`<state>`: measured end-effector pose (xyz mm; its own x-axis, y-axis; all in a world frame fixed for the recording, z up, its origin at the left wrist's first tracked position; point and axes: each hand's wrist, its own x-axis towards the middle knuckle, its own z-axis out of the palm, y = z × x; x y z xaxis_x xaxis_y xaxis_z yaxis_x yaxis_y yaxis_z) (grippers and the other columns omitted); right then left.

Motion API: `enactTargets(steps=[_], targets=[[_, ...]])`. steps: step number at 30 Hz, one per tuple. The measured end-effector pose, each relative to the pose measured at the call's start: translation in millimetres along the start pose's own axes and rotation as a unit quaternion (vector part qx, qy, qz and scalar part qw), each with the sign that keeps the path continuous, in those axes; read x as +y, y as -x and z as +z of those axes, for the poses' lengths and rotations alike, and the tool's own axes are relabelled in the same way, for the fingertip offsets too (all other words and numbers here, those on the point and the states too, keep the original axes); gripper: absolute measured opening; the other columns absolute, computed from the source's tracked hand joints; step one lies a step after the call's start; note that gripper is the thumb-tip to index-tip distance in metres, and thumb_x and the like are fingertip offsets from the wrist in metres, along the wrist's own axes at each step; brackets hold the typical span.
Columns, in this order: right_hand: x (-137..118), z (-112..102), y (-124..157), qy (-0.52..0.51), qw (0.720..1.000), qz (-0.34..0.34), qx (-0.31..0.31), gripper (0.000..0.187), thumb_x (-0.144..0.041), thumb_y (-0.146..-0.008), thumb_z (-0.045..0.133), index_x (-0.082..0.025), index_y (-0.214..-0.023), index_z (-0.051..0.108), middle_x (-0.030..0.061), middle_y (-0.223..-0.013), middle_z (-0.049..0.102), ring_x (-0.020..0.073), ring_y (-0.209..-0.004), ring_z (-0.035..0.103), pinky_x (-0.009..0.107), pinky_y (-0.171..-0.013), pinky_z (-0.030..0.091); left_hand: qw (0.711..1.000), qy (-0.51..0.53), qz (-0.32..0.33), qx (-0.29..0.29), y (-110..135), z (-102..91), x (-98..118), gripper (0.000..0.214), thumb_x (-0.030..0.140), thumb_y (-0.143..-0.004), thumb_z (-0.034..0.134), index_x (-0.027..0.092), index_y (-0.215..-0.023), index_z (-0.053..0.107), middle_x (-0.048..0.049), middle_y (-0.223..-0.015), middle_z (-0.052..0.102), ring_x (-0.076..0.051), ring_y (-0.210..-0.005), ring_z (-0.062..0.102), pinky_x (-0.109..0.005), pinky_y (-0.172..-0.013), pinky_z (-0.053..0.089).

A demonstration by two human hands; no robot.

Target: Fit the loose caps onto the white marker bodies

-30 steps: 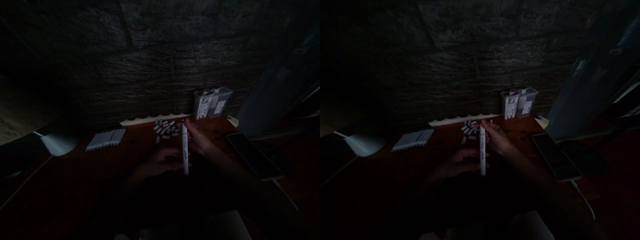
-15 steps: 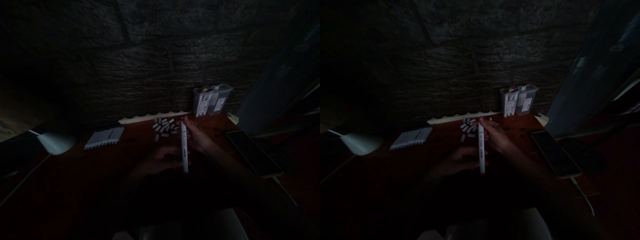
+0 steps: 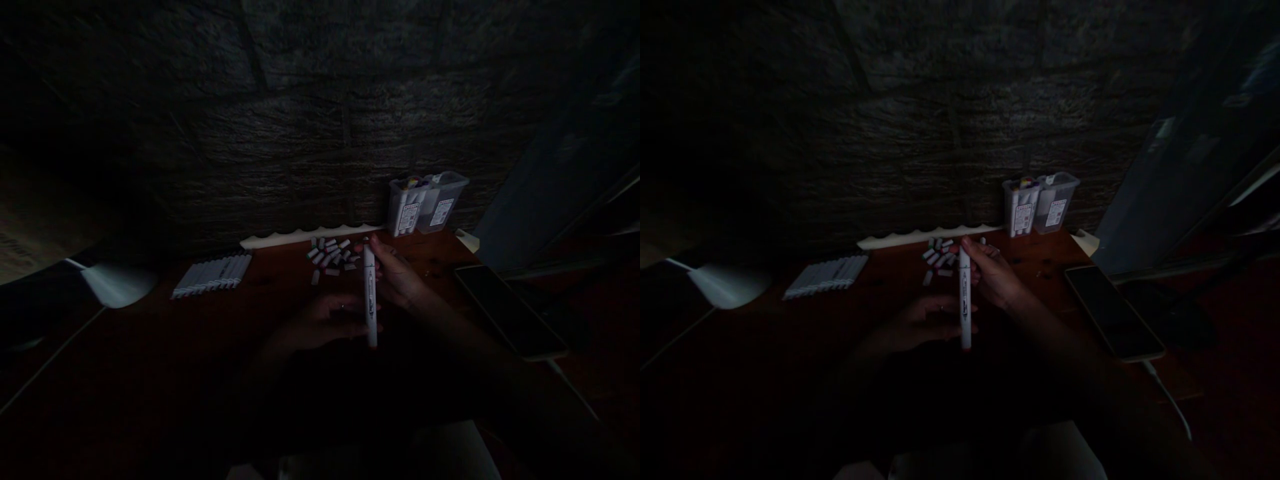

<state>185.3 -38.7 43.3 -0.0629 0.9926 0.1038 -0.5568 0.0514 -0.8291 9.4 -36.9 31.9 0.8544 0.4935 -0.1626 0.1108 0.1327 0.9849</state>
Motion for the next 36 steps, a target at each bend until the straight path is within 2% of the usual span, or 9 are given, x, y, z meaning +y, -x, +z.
enactTargets(steps=[6,13,17,20,23,27,30,33,36], targets=[[-3,3,1,0.001,1.000,0.017,0.020,0.042,-0.058,-0.061,0.080,-0.018,-0.072,0.071,-0.0100,-0.045,0.031,0.0035,-0.041,0.021,0.021,-0.042,0.012,1.000,0.006,0.008,0.008,-1,-0.3,-1,0.034,0.025,-0.078,0.075,0.018,-0.111,0.068,-0.0096,-0.104,0.074,-0.021,-0.098,0.068,-0.032,-0.087,0.050],[-3,-2,-2,0.013,0.999,0.007,0.033,0.041,-0.058,-0.066,0.077,-0.018,-0.073,0.068,-0.0096,-0.047,0.033,0.0039,-0.042,0.021,0.021,-0.040,0.013,1.000,0.011,0.019,0.018,3,-3.4,1,0.037,0.029,-0.078,0.076,0.017,-0.112,0.068,-0.0105,-0.101,0.074,-0.022,-0.094,0.069,-0.032,-0.082,0.051],[-5,-11,-8,0.003,0.996,-0.012,0.084,0.036,-0.046,-0.068,0.079,-0.018,-0.064,0.058,-0.0090,-0.052,0.037,0.0033,-0.043,0.022,0.021,-0.040,0.016,0.984,0.073,0.088,0.133,1,-20.9,7,0.040,0.035,-0.078,0.074,0.017,-0.114,0.067,-0.0082,-0.086,0.074,-0.018,-0.078,0.067,-0.025,-0.066,0.048],[-2,-14,-9,0.033,0.992,-0.001,0.124,0.036,-0.041,-0.065,0.083,-0.018,-0.065,0.055,-0.0081,-0.055,0.043,0.0026,-0.043,0.027,0.020,-0.040,0.018,0.940,0.151,0.156,0.262,-4,-38.3,10,0.035,0.041,-0.080,0.068,0.015,-0.103,0.071,-0.0076,-0.082,0.072,-0.013,-0.065,0.061,-0.022,-0.055,0.042],[2,-12,-9,0.039,0.990,-0.010,0.137,0.034,-0.040,-0.064,0.084,-0.018,-0.072,0.059,-0.0076,-0.058,0.047,0.0024,-0.044,0.030,0.019,-0.041,0.019,0.922,0.182,0.164,0.299,-7,-46.1,7,0.034,0.044,-0.078,0.067,0.013,-0.091,0.073,-0.0073,-0.079,0.071,-0.012,-0.061,0.058,-0.021,-0.053,0.040],[1,-10,-10,0.019,0.989,-0.040,0.140,0.035,-0.041,-0.064,0.083,-0.018,-0.067,0.056,-0.0074,-0.057,0.047,0.0030,-0.045,0.031,0.019,-0.042,0.022,0.948,0.107,0.131,0.270,-9,-34.9,-1,0.034,0.040,-0.076,0.074,0.014,-0.097,0.071,-0.0067,-0.081,0.072,-0.014,-0.068,0.062,-0.022,-0.059,0.043],[1,-11,-10,0.043,0.992,-0.053,0.107,0.030,-0.039,-0.066,0.082,-0.018,-0.075,0.064,-0.0066,-0.060,0.049,0.0032,-0.047,0.033,0.018,-0.043,0.023,0.972,0.016,0.091,0.216,-13,-22.9,-8,0.036,0.040,-0.079,0.072,0.016,-0.105,0.070,-0.0075,-0.091,0.074,-0.018,-0.080,0.066,-0.026,-0.071,0.048],[2,-10,-8,0.094,0.989,-0.064,0.093,0.027,-0.039,-0.070,0.080,-0.019,-0.083,0.068,-0.0056,-0.064,0.053,0.0036,-0.051,0.038,0.016,-0.046,0.029,0.968,-0.067,0.092,0.224,-18,-18.4,-13,0.033,0.042,-0.083,0.067,0.016,-0.102,0.070,-0.0080,-0.098,0.073,-0.020,-0.089,0.066,-0.028,-0.078,0.048],[-7,-12,-8,0.093,0.978,-0.108,0.152,0.028,-0.040,-0.070,0.079,-0.020,-0.085,0.066,-0.0057,-0.070,0.056,0.0052,-0.058,0.048,0.017,-0.053,0.039,0.947,-0.121,0.115,0.274,-20,-22.1,-16,0.034,0.043,-0.086,0.062,0.018,-0.107,0.068,-0.0069,-0.105,0.072,-0.021,-0.097,0.065,-0.030,-0.084,0.049]])
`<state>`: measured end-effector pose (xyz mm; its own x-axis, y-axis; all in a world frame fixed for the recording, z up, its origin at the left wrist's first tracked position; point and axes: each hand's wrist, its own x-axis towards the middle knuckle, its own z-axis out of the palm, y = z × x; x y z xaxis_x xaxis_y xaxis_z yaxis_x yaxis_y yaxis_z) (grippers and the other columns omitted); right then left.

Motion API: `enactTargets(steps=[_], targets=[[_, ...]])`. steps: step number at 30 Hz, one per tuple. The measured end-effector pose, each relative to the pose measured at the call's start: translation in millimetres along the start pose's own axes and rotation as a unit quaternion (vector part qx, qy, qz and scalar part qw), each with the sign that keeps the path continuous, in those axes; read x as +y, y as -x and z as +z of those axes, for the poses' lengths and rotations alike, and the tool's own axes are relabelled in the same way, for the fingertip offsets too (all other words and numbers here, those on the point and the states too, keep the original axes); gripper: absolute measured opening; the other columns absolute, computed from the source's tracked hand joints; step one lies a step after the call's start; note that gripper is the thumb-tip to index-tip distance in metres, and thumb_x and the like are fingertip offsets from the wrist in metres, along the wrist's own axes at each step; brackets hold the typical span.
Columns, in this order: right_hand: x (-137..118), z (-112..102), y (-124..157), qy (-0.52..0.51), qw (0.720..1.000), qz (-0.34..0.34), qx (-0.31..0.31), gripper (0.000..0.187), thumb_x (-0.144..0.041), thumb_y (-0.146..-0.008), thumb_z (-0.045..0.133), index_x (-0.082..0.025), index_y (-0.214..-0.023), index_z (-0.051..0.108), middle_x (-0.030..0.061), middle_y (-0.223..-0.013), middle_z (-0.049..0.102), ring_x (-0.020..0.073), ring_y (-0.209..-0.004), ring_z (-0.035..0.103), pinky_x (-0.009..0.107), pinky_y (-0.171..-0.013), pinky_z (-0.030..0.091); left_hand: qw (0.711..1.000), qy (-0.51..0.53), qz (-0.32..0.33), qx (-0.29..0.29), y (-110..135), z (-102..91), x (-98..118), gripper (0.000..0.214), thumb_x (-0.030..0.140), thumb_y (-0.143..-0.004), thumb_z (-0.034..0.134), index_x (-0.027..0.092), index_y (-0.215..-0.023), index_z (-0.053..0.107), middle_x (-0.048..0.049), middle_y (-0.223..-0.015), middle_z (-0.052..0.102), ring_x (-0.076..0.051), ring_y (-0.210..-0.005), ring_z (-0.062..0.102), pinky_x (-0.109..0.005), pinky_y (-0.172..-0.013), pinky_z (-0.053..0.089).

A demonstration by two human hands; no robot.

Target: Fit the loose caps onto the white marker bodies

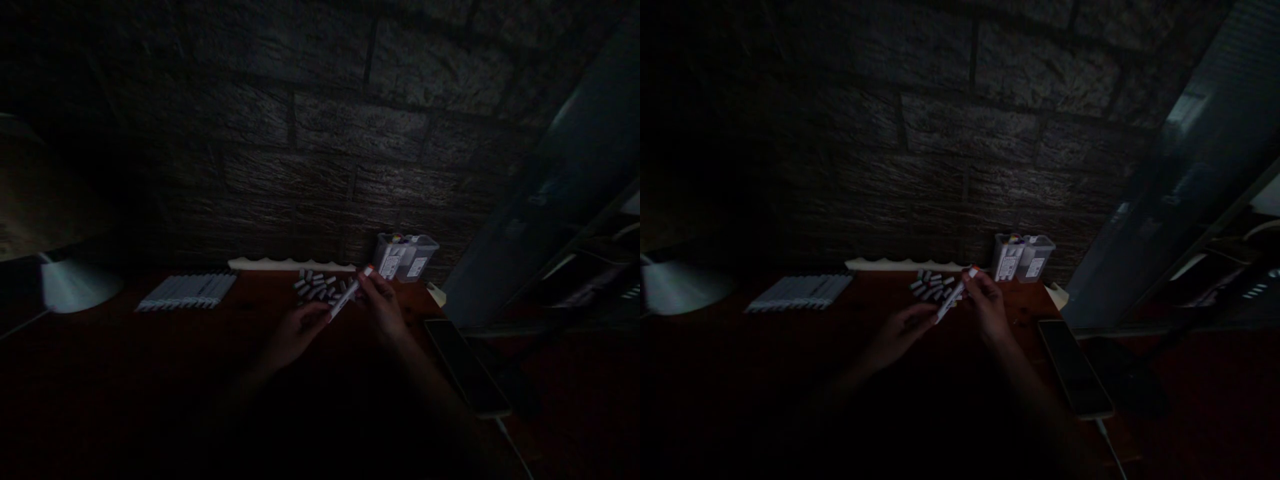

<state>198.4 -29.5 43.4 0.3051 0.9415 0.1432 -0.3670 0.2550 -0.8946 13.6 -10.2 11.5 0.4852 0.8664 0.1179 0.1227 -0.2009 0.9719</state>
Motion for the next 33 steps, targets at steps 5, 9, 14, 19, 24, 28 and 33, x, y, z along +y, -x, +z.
enactTargets(steps=[5,9,14,19,24,28,33], targets=[[-59,-21,-37,0.053,0.970,-0.181,0.154,0.040,-0.043,-0.070,0.076,-0.025,-0.101,0.059,-0.0047,-0.081,0.061,0.0083,-0.067,0.057,0.018,-0.056,0.043,0.998,-0.028,0.035,0.037,-3,-8.2,-5,0.034,0.044,-0.089,0.055,0.018,-0.109,0.065,-0.0052,-0.101,0.073,-0.020,-0.096,0.066,-0.030,-0.088,0.048],[-119,-42,-81,0.296,0.882,-0.318,0.180,0.041,-0.047,-0.081,0.062,-0.022,-0.111,0.049,-0.0033,-0.075,0.058,0.0105,-0.063,0.057,0.023,-0.057,0.044,0.997,-0.048,0.057,0.025,-2,-6.7,-5,0.033,0.045,-0.091,0.051,0.019,-0.103,0.066,-0.0036,-0.093,0.073,-0.019,-0.091,0.066,-0.028,-0.084,0.048],[-135,-52,-114,0.454,0.827,-0.290,0.161,0.036,-0.037,-0.080,0.065,-0.018,-0.109,0.054,0.0032,-0.075,0.065,0.0142,-0.068,0.062,0.027,-0.064,0.044,0.997,-0.040,0.061,-0.008,2,-0.6,0,0.034,0.045,-0.092,0.048,0.018,-0.096,0.068,-0.0031,-0.087,0.073,-0.018,-0.084,0.066,-0.027,-0.078,0.048],[-107,-45,-122,0.616,0.743,-0.236,0.111,0.017,-0.028,-0.083,0.064,-0.015,-0.093,0.066,0.0097,-0.078,0.071,0.0173,-0.069,0.063,0.032,-0.068,0.042,0.996,-0.039,0.075,-0.002,2,-1.3,1,0.035,0.045,-0.092,0.048,0.017,-0.093,0.069,-0.0027,-0.083,0.072,-0.018,-0.082,0.066,-0.026,-0.076,0.048],[-108,-38,-112,0.717,0.673,-0.181,0.024,0.019,-0.033,-0.091,0.059,-0.016,-0.094,0.067,0.0046,-0.090,0.068,0.0155,-0.083,0.066,0.032,-0.076,0.051,0.994,-0.044,0.098,-0.007,0,-5.8,1,0.034,0.045,-0.093,0.047,0.018,-0.091,0.068,-0.0024,-0.082,0.072,-0.018,-0.082,0.066,-0.027,-0.077,0.048],[-122,-57,-69,0.744,0.645,-0.169,0.024,0.031,-0.038,-0.098,0.045,-0.016,-0.106,0.067,0.0075,-0.098,0.069,0.0167,-0.088,0.066,0.034,-0.083,0.050,0.992,-0.058,0.110,0.010,-1,-7.3,5,0.030,0.041,-0.092,0.048,0.018,-0.089,0.067,-0.0024,-0.082,0.072,-0.018,-0.081,0.066,-0.028,-0.078,0.048],[-106,-127,30,0.745,0.650,-0.149,0.016,0.033,-0.038,-0.097,0.041,-0.019,-0.106,0.066,0.0112,-0.102,0.073,0.0197,-0.081,0.070,0.029,-0.071,0.050,0.991,-0.071,0.117,0.007,-1,-7.0,5,0.031,0.042,-0.093,0.048,0.018,-0.095,0.067,-0.0021,-0.080,0.072,-0.017,-0.079,0.067,-0.027,-0.076,0.050]])
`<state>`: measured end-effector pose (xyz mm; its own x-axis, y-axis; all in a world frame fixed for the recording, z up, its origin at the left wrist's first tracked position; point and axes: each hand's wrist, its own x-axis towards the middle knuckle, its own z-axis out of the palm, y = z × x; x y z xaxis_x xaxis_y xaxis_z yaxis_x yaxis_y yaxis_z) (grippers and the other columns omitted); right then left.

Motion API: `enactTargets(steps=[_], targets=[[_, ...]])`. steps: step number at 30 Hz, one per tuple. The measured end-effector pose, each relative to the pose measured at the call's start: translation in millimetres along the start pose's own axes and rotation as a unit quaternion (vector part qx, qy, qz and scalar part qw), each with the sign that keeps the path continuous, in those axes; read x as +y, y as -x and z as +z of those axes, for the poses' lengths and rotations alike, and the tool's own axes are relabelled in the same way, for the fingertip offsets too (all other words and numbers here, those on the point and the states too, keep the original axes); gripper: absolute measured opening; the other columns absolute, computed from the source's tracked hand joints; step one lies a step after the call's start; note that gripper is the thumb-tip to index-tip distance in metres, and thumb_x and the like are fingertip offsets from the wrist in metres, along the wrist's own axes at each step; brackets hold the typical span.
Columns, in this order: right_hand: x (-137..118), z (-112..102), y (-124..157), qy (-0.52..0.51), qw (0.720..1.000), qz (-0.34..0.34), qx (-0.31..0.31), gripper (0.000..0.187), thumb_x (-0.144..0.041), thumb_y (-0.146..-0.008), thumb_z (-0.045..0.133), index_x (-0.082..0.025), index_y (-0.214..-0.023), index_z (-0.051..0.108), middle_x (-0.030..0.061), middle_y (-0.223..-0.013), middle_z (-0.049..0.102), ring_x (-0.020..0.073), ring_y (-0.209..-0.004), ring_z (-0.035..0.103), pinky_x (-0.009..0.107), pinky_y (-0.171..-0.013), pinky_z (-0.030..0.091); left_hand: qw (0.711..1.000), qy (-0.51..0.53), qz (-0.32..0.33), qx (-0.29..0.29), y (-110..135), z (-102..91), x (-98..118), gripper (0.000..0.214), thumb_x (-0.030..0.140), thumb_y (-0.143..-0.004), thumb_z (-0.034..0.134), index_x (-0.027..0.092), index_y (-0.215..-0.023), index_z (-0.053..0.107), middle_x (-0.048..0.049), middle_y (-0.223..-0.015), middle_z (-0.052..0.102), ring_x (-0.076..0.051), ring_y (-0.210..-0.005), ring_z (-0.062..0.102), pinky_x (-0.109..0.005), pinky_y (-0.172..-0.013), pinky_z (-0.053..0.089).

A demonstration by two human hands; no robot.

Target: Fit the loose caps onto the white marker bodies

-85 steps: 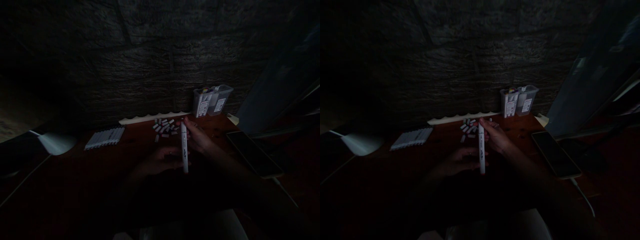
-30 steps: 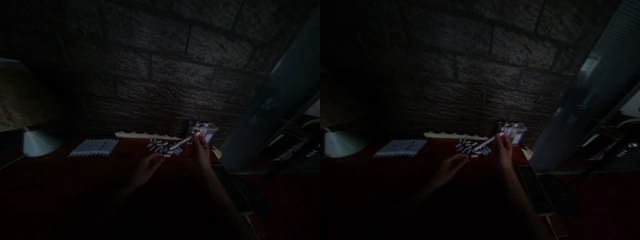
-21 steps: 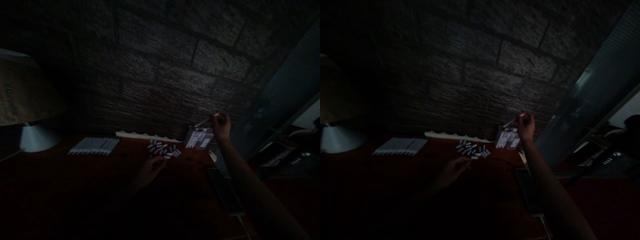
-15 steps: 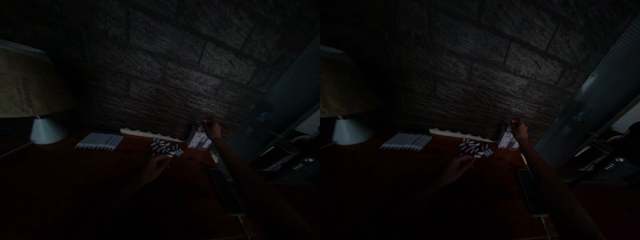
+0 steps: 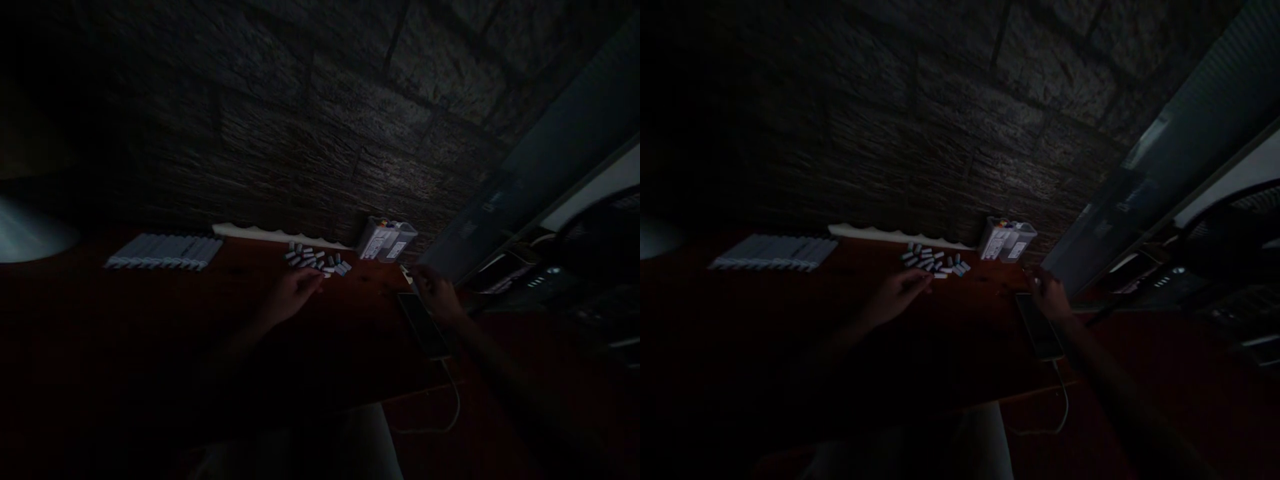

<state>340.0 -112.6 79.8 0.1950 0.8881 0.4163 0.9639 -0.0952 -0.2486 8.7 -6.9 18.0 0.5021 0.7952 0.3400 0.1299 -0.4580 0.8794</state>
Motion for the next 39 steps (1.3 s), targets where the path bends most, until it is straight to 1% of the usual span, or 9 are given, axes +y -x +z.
enactTargets(steps=[4,8,10,13,18,21,24,29,39], targets=[[40,14,61,0.004,1.000,0.007,-0.009,0.037,-0.041,-0.098,0.036,-0.019,-0.114,0.061,0.0131,-0.106,0.072,0.0246,-0.093,0.070,0.032,-0.074,0.052,1.000,-0.014,0.010,-0.007,0,4.1,-3,0.031,0.043,-0.092,0.048,0.018,-0.095,0.067,-0.0023,-0.080,0.072,-0.017,-0.079,0.066,-0.027,-0.074,0.050],[48,15,66,-0.013,1.000,0.005,-0.018,0.036,-0.041,-0.097,0.036,-0.019,-0.111,0.060,0.0132,-0.102,0.072,0.0250,-0.092,0.071,0.034,-0.077,0.053,0.999,-0.041,0.019,-0.018,0,5.5,-7,0.033,0.044,-0.093,0.046,0.019,-0.097,0.066,-0.0026,-0.081,0.072,-0.018,-0.081,0.067,-0.028,-0.076,0.051],[35,13,58,-0.026,1.000,0.010,0.001,0.037,-0.042,-0.097,0.037,-0.018,-0.113,0.059,0.0139,-0.107,0.071,0.0245,-0.098,0.070,0.033,-0.082,0.052,0.998,-0.064,0.016,-0.017,-1,3.3,-10,0.034,0.046,-0.093,0.045,0.019,-0.100,0.066,-0.0028,-0.080,0.072,-0.019,-0.080,0.067,-0.028,-0.076,0.051],[-5,21,42,-0.090,0.996,0.006,0.023,0.035,-0.043,-0.097,0.040,-0.019,-0.110,0.060,0.0119,-0.106,0.072,0.0225,-0.101,0.069,0.032,-0.087,0.050,0.990,-0.138,0.008,0.013,-2,-2.6,-15,0.037,0.048,-0.092,0.045,0.020,-0.104,0.065,-0.0039,-0.087,0.073,-0.019,-0.081,0.067,-0.028,-0.076,0.051],[-91,75,-1,-0.217,0.974,-0.066,-0.003,0.027,-0.036,-0.095,0.048,-0.018,-0.108,0.062,0.0107,-0.109,0.071,0.0186,-0.098,0.068,0.030,-0.087,0.050,0.947,-0.313,0.014,0.077,-6,-13.2,-27,0.038,0.044,-0.091,0.045,0.017,-0.109,0.065,-0.0100,-0.107,0.070,-0.025,-0.097,0.065,-0.035,-0.089,0.049],[-121,108,-23,-0.250,0.965,-0.080,-0.004,0.021,-0.030,-0.094,0.050,-0.019,-0.104,0.065,0.0083,-0.103,0.073,0.0178,-0.095,0.069,0.030,-0.087,0.050,0.921,-0.378,0.035,0.085,-9,-18.1,-37,0.038,0.041,-0.091,0.046,0.015,-0.113,0.064,-0.0131,-0.116,0.066,-0.028,-0.108,0.061,-0.040,-0.097,0.045],[-122,123,-26,-0.271,0.959,-0.081,-0.005,0.020,-0.027,-0.093,0.050,-0.019,-0.099,0.067,0.0074,-0.099,0.074,0.0183,-0.092,0.069,0.030,-0.085,0.049,0.920,-0.386,0.034,0.051,-9,-20.6,-47,0.035,0.038,-0.091,0.046,0.016,-0.109,0.066,-0.0123,-0.117,0.066,-0.028,-0.109,0.061,-0.041,-0.099,0.045],[-102,117,-16,-0.284,0.957,-0.060,-0.009,0.022,-0.028,-0.094,0.048,-0.020,-0.091,0.069,0.0055,-0.091,0.074,0.0168,-0.082,0.069,0.026,-0.074,0.049,0.929,-0.370,-0.017,-0.008,-8,-18.8,-49,0.032,0.035,-0.092,0.045,0.021,-0.108,0.068,-0.0075,-0.116,0.069,-0.026,-0.106,0.064,-0.039,-0.096,0.048],[-104,123,-20,-0.307,0.949,-0.073,-0.017,0.018,-0.025,-0.092,0.051,-0.020,-0.092,0.068,0.0035,-0.091,0.073,0.0155,-0.083,0.067,0.026,-0.076,0.049,0.930,-0.357,-0.088,0.011,-4,-16.5,-42,0.037,0.047,-0.091,0.048,0.029,-0.120,0.063,-0.0034,-0.121,0.068,-0.026,-0.107,0.065,-0.041,-0.095,0.050]])
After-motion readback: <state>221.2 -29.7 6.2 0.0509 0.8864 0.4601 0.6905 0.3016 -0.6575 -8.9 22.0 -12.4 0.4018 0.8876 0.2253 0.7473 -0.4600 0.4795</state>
